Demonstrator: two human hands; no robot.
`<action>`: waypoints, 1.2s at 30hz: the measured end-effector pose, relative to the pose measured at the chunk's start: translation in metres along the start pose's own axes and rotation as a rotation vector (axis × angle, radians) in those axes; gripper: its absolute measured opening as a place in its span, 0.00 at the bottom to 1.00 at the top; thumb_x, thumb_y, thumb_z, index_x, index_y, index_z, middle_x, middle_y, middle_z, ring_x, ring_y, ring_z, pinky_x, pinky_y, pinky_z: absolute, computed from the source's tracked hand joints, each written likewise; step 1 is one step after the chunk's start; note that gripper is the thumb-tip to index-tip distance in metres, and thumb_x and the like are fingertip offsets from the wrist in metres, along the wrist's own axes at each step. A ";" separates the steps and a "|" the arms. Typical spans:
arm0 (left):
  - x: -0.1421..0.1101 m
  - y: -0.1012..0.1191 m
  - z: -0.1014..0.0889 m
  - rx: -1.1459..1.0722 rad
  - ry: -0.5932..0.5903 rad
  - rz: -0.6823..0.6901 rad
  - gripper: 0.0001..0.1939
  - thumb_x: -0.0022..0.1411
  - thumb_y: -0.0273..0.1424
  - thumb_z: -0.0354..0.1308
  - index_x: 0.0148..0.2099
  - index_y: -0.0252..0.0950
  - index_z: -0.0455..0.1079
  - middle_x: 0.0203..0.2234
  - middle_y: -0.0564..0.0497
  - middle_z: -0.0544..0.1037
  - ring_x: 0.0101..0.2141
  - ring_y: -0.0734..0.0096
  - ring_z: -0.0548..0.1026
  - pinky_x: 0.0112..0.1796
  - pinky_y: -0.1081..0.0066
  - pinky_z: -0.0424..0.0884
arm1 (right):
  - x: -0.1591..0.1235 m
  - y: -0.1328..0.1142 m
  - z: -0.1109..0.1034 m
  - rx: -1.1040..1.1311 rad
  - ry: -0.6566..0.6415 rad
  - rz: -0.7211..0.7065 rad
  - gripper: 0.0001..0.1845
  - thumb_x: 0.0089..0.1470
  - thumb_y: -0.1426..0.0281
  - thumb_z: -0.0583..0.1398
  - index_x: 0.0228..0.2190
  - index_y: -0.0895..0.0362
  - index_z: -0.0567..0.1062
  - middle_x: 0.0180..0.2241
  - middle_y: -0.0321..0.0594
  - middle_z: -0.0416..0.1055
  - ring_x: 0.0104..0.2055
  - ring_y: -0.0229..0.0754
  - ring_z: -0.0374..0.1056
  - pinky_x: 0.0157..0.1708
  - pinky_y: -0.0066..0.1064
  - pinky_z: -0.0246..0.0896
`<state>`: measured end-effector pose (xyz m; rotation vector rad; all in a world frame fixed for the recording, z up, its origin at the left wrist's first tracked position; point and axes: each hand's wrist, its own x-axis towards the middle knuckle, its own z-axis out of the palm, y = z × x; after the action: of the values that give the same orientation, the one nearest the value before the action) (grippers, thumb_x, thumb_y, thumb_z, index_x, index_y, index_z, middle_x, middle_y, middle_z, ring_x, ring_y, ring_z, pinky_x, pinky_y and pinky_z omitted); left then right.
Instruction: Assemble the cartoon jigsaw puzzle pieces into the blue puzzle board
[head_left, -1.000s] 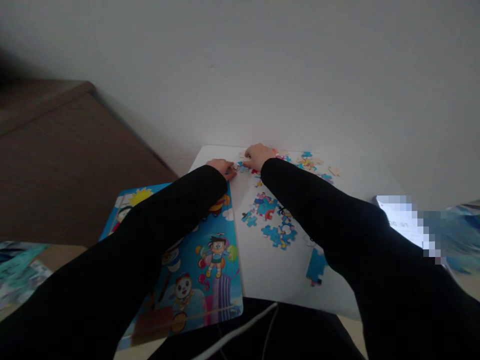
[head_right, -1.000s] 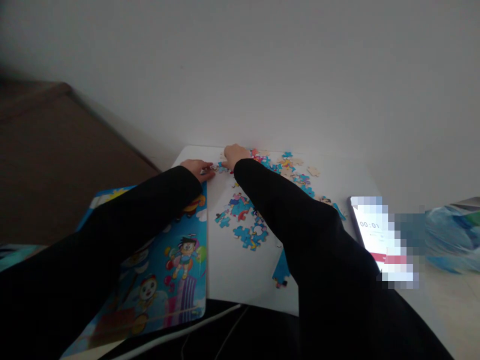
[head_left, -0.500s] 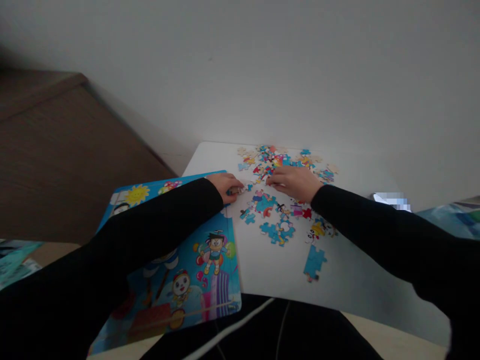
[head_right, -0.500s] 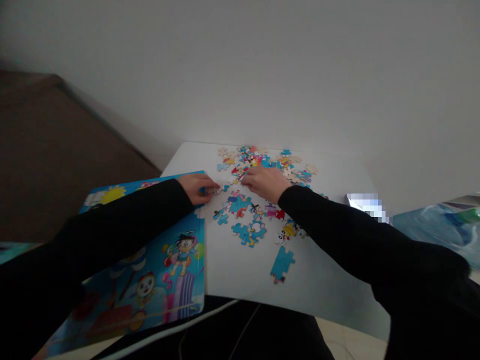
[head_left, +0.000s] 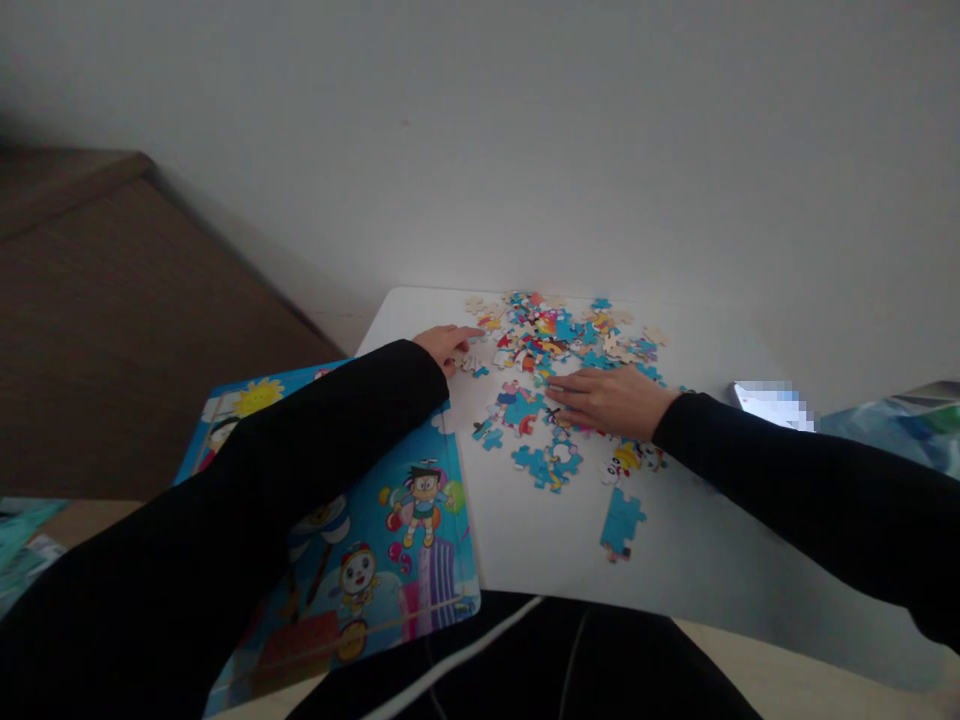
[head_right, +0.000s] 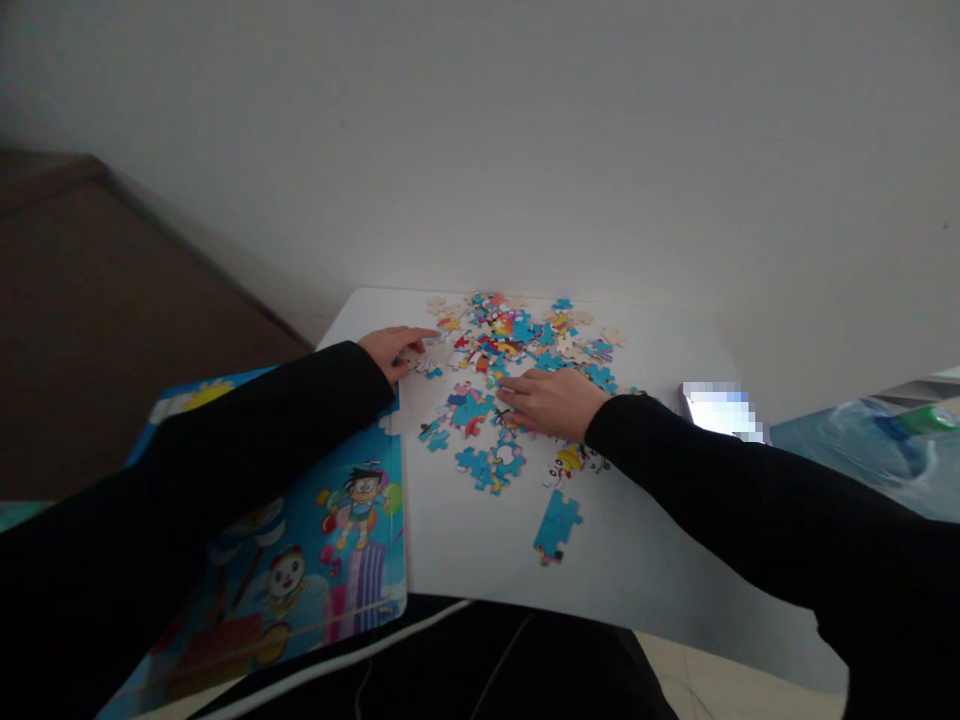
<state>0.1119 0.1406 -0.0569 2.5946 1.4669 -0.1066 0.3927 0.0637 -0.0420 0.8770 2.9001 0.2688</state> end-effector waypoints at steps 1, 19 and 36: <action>0.001 -0.002 -0.001 -0.046 0.012 -0.001 0.37 0.43 0.20 0.47 0.59 0.36 0.59 0.42 0.50 0.74 0.42 0.69 0.73 0.45 0.72 0.67 | -0.002 0.000 0.000 0.009 -0.004 0.003 0.21 0.63 0.61 0.47 0.51 0.55 0.68 0.53 0.39 0.66 0.48 0.42 0.67 0.31 0.29 0.65; 0.072 -0.020 -0.023 0.174 -0.020 -0.156 0.22 0.62 0.37 0.45 0.54 0.36 0.67 0.49 0.44 0.73 0.49 0.58 0.70 0.48 0.67 0.64 | 0.139 0.047 -0.014 0.173 -0.016 0.316 0.22 0.60 0.75 0.47 0.53 0.51 0.67 0.47 0.46 0.71 0.48 0.46 0.67 0.40 0.35 0.61; 0.016 -0.038 -0.028 0.087 -0.023 0.133 0.25 0.53 0.34 0.53 0.54 0.38 0.67 0.50 0.47 0.71 0.50 0.65 0.69 0.51 0.70 0.62 | 0.094 0.070 0.000 0.394 -0.049 0.227 0.21 0.52 0.68 0.60 0.49 0.58 0.70 0.42 0.42 0.74 0.39 0.40 0.68 0.40 0.31 0.59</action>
<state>0.0875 0.1781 -0.0350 2.7418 1.3057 -0.1865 0.3523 0.1736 -0.0323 1.2511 2.8517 -0.3181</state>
